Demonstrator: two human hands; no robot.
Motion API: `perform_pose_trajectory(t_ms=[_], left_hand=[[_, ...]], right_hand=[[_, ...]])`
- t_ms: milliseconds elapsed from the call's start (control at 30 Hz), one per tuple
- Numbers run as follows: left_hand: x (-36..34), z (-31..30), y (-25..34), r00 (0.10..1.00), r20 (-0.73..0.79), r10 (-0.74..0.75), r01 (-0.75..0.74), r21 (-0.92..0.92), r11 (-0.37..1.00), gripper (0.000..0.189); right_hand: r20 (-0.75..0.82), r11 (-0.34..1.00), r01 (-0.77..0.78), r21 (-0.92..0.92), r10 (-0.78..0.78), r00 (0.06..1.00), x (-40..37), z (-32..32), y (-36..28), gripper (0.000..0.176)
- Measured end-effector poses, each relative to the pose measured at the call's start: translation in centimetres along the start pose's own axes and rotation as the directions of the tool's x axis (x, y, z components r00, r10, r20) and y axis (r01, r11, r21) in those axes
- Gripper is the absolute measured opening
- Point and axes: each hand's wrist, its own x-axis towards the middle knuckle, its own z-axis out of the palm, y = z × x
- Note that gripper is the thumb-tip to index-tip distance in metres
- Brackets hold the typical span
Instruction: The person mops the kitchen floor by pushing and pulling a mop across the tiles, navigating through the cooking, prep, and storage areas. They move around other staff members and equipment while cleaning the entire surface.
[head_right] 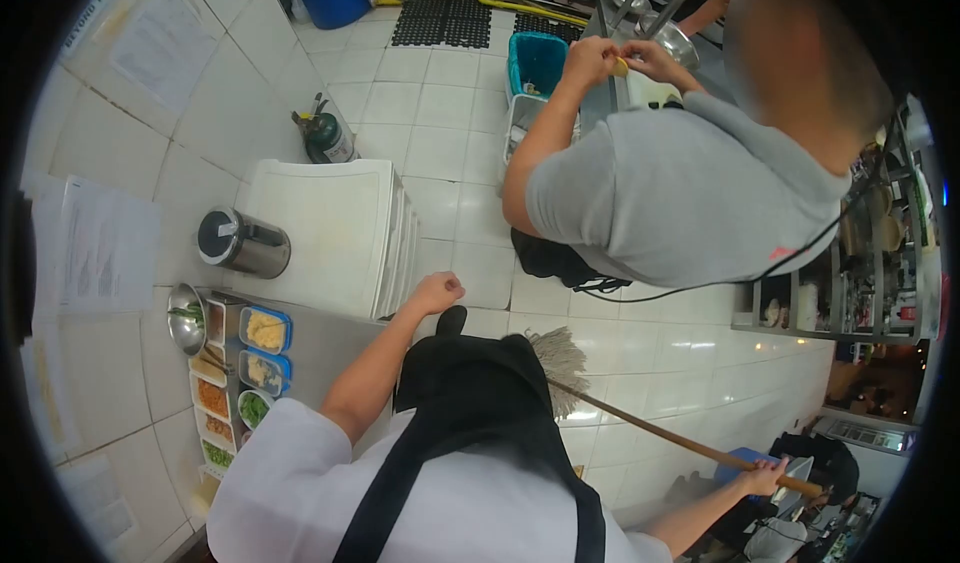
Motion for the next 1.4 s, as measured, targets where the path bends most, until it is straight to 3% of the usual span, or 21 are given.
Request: perform_pose_trajectory(t_ms=[100,167,333,367,533,633,733,767,833,900,967,1067,1100,1167,1233,1267,1300,1333,1400], left_hand=[[1.1,-0.7,-0.9,0.999,-0.003,-0.048,0.047,-0.087,0.995,0.036],[1.0,-0.9,-0.3,0.999,0.021,-0.026,0.029,-0.116,0.993,0.035],[1.7,-0.2,0.9,0.989,0.147,-0.036,0.057,-0.137,0.989,0.033],[2.3,0.0,0.9,0.986,0.162,-0.034,0.055,-0.128,0.990,0.032],[8.4,0.1,0.0,0.958,0.260,-0.118,0.145,-0.086,0.986,0.040],[13.4,0.9,-3.0,0.867,0.460,-0.193,0.066,0.279,0.958,0.055],[15.8,-0.4,-3.0,0.852,0.405,-0.331,0.170,0.384,0.907,0.066],[16.2,-2.6,-0.7,0.849,0.461,-0.259,0.100,0.341,0.935,0.065],[19.8,-3.6,-0.3,0.784,0.569,-0.249,0.141,0.227,0.964,0.066],[23.0,-3.3,-1.4,0.765,0.631,-0.126,-0.052,0.256,0.965,0.062],[25.0,-4.4,-0.6,0.613,0.786,-0.073,-0.267,0.293,0.918,0.057],[27.9,-5.4,-2.1,0.539,0.810,-0.230,-0.271,0.426,0.863,0.055],[29.3,-6.5,-2.2,0.486,0.863,-0.138,-0.429,0.373,0.823,0.053],[29.9,-10.1,-1.8,0.546,0.831,-0.109,-0.297,0.313,0.902,0.050],[31.6,-11.6,-2.5,0.482,0.861,-0.163,-0.326,0.349,0.879,0.048],[32.8,-11.8,-2.8,0.446,0.874,-0.196,-0.351,0.372,0.859,0.048],[32.9,-13.3,-0.3,0.443,0.852,-0.280,-0.318,0.441,0.839,0.047],[31.6,-16.0,6.2,0.436,0.826,-0.358,-0.302,0.509,0.806,0.047],[32.7,-14.1,11.2,0.389,0.847,-0.364,-0.435,0.517,0.737,0.047]], right_hand=[[-0.286,0.988,-0.040,-0.146,-0.003,0.958,1.5,-1.6,-0.2,0.018],[-0.277,0.995,-0.044,-0.094,0.016,0.961,3.2,-4.7,0.8,0.022],[-0.321,0.967,-0.126,-0.220,0.050,0.946,1.2,-8.4,-1.6,0.035],[-0.454,0.937,-0.224,-0.268,0.082,0.887,0.9,-8.3,-2.1,0.030],[-0.497,0.930,-0.225,-0.290,0.054,0.866,-1.1,-5.2,-0.7,0.030],[-0.511,0.930,-0.225,-0.290,0.048,0.858,-1.8,-3.5,-0.1,0.031],[-0.515,0.928,-0.225,-0.298,0.043,0.856,-2.6,-2.1,-0.2,0.031],[-0.511,0.924,-0.228,-0.306,0.042,0.859,-2.9,-1.6,-0.2,0.031],[-0.519,0.927,-0.229,-0.297,0.045,0.854,-3.8,-0.5,-0.5,0.031],[-0.534,0.932,-0.242,-0.271,0.063,0.843,-5.1,0.3,-0.6,0.031],[-0.552,0.934,-0.254,-0.253,0.076,0.830,-6.4,0.1,-0.5,0.031],[-0.556,0.940,-0.235,-0.248,0.060,0.829,-7.7,-2.3,-3.3,0.032],[-0.547,0.949,-0.217,-0.228,0.060,0.835,-7.8,-3.0,-4.0,0.032],[-0.489,0.969,-0.193,-0.158,0.093,0.867,-8.0,-4.5,-5.3,0.032],[-0.334,0.980,-0.130,-0.149,0.074,0.940,-14.0,-1.9,-10.7,0.037],[-0.228,0.990,-0.132,-0.046,0.118,0.966,-15.0,-1.8,-12.6,0.037],[-0.161,0.982,-0.185,0.040,0.189,0.969,-15.1,-3.0,-13.7,0.036],[0.101,0.970,-0.233,0.065,0.226,0.969,-16.8,-3.0,-15.7,0.032],[0.307,0.968,-0.188,0.167,0.130,0.943,-20.8,-1.7,-17.4,0.011]])
